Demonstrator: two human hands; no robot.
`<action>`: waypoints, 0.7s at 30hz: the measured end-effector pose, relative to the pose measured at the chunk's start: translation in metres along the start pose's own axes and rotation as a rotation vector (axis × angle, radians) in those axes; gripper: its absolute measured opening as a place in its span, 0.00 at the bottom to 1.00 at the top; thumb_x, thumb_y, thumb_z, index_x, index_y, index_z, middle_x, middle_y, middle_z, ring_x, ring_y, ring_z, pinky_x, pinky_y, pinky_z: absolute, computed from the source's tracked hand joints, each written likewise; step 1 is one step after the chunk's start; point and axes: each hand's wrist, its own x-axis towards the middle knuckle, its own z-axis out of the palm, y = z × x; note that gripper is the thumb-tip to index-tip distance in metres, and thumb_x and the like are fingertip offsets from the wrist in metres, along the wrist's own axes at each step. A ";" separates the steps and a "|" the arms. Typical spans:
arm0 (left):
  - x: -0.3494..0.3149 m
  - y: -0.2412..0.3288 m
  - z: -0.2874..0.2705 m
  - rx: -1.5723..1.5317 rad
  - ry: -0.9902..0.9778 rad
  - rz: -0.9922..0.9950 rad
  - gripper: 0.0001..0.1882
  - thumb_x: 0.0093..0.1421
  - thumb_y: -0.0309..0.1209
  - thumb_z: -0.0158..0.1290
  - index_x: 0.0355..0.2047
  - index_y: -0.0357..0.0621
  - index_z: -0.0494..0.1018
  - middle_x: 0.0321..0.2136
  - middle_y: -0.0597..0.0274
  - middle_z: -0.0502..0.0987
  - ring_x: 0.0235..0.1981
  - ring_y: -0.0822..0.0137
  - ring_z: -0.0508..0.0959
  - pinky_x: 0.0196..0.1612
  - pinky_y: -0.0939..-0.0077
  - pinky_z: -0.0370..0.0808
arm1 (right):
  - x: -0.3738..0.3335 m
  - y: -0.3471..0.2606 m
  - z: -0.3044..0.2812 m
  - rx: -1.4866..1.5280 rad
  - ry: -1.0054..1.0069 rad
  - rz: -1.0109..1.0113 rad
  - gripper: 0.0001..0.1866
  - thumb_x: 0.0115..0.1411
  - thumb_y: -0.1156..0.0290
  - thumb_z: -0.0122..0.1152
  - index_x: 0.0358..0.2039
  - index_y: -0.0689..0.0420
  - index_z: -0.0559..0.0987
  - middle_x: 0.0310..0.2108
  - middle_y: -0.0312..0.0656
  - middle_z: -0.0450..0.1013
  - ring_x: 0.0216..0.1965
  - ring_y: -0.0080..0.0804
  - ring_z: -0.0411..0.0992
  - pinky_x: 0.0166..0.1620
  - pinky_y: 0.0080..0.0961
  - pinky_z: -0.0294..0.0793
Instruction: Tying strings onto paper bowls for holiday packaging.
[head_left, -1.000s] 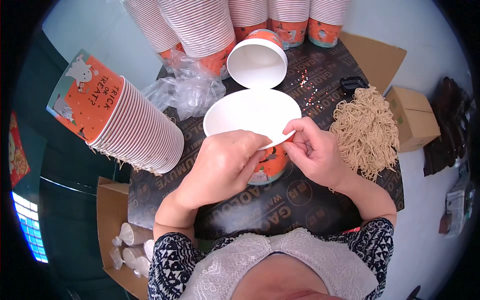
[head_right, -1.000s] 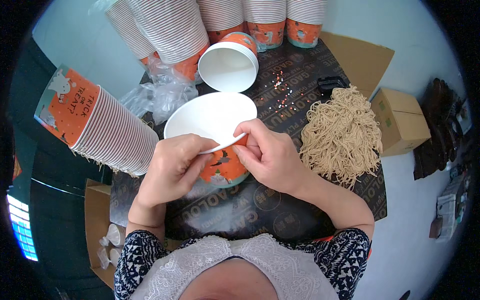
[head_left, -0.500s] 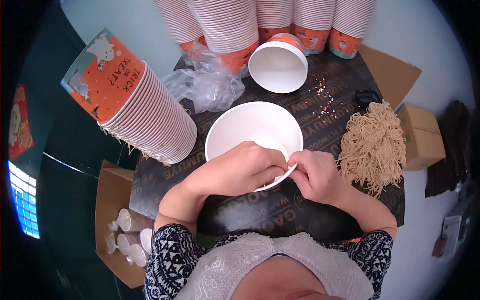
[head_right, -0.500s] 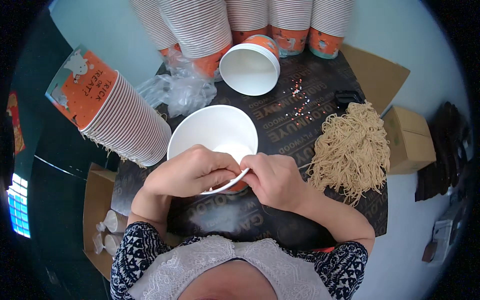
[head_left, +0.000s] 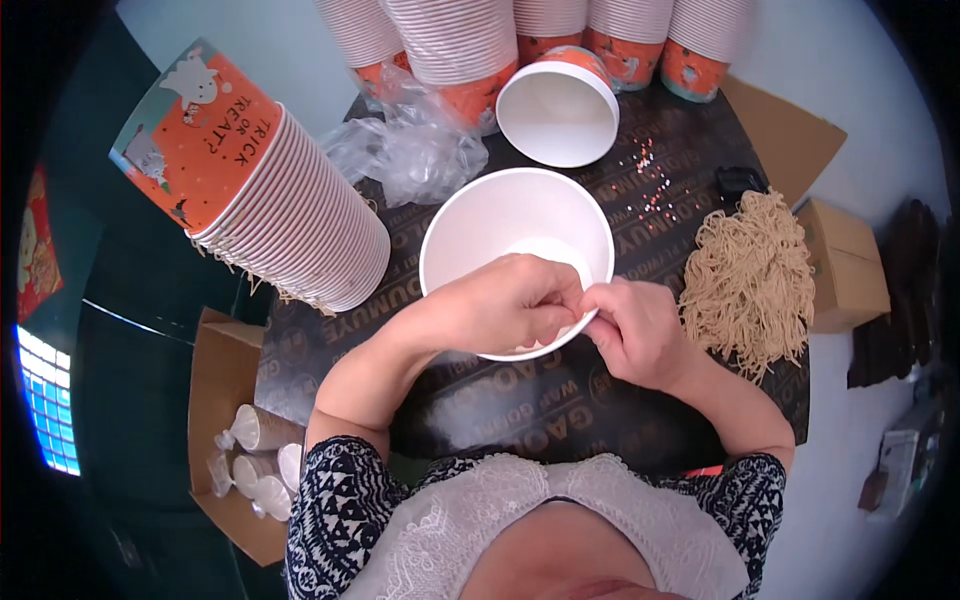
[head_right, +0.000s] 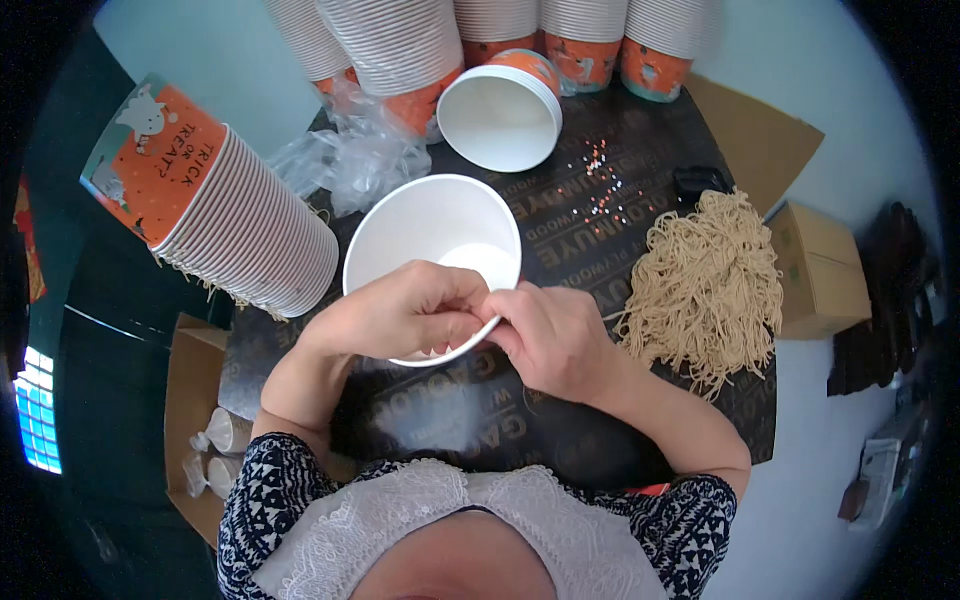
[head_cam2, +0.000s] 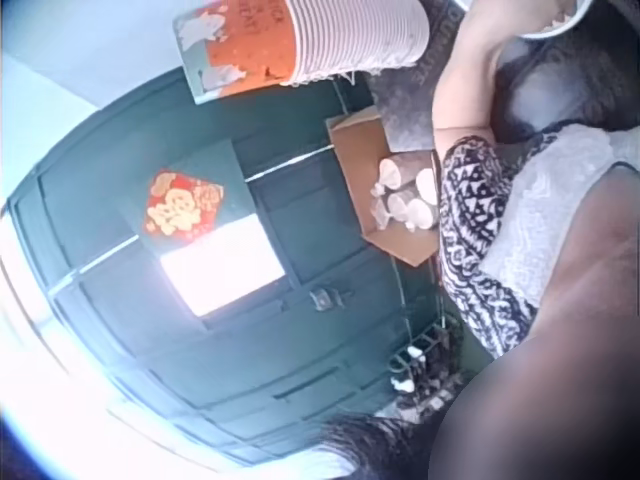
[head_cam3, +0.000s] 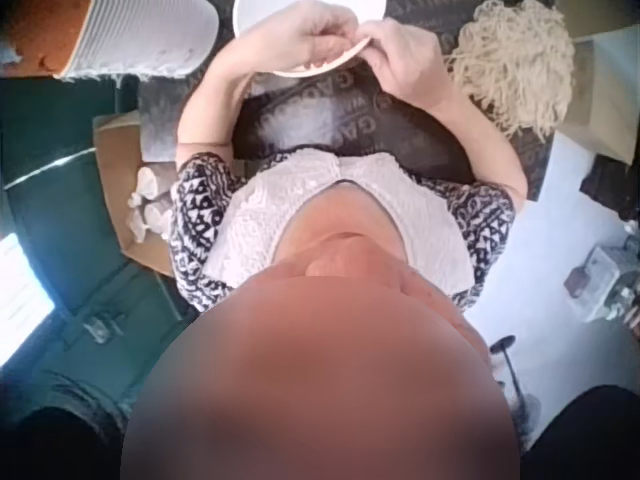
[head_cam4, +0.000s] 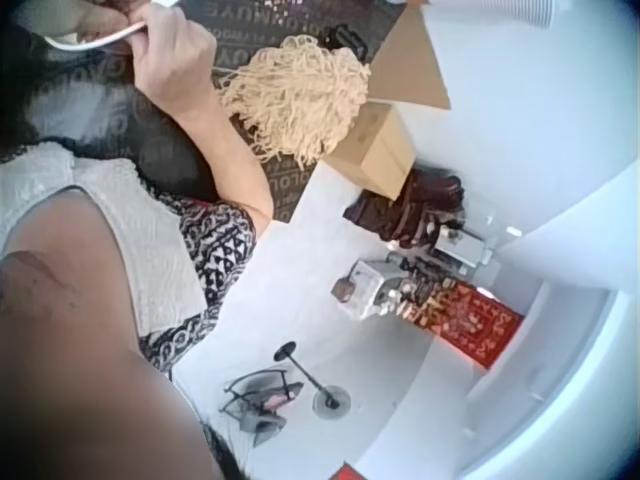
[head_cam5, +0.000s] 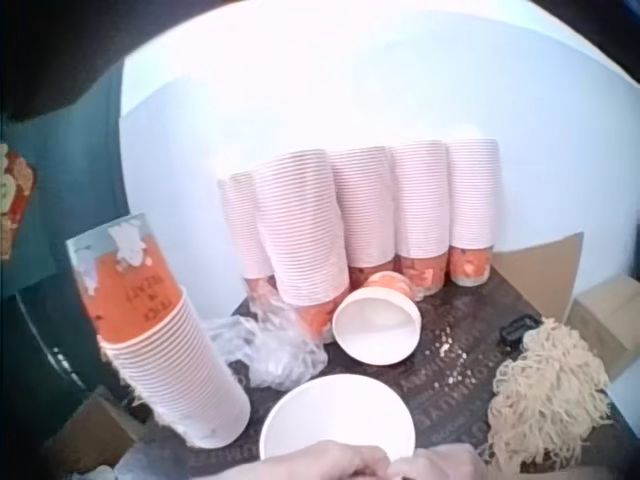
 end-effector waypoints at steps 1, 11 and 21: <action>0.001 0.002 -0.002 -0.078 -0.009 -0.058 0.06 0.58 0.22 0.52 0.34 0.33 0.75 0.20 0.62 0.75 0.22 0.73 0.75 0.27 0.76 0.72 | 0.001 0.003 0.000 0.020 -0.005 0.011 0.15 0.50 0.76 0.69 0.36 0.57 0.72 0.23 0.40 0.71 0.21 0.39 0.73 0.24 0.32 0.70; 0.002 -0.005 -0.005 -0.076 -0.034 -0.012 0.07 0.59 0.21 0.57 0.39 0.33 0.76 0.26 0.66 0.77 0.27 0.78 0.75 0.30 0.82 0.72 | -0.008 0.012 0.003 -0.029 -0.033 -0.006 0.17 0.48 0.77 0.69 0.37 0.56 0.72 0.25 0.40 0.71 0.22 0.38 0.73 0.25 0.32 0.70; 0.008 -0.009 0.015 0.211 0.089 0.034 0.08 0.55 0.20 0.56 0.37 0.35 0.74 0.27 0.53 0.79 0.31 0.59 0.80 0.36 0.68 0.75 | -0.035 0.047 0.025 -0.088 0.068 -0.211 0.18 0.46 0.81 0.65 0.37 0.57 0.69 0.21 0.40 0.66 0.18 0.39 0.68 0.21 0.34 0.65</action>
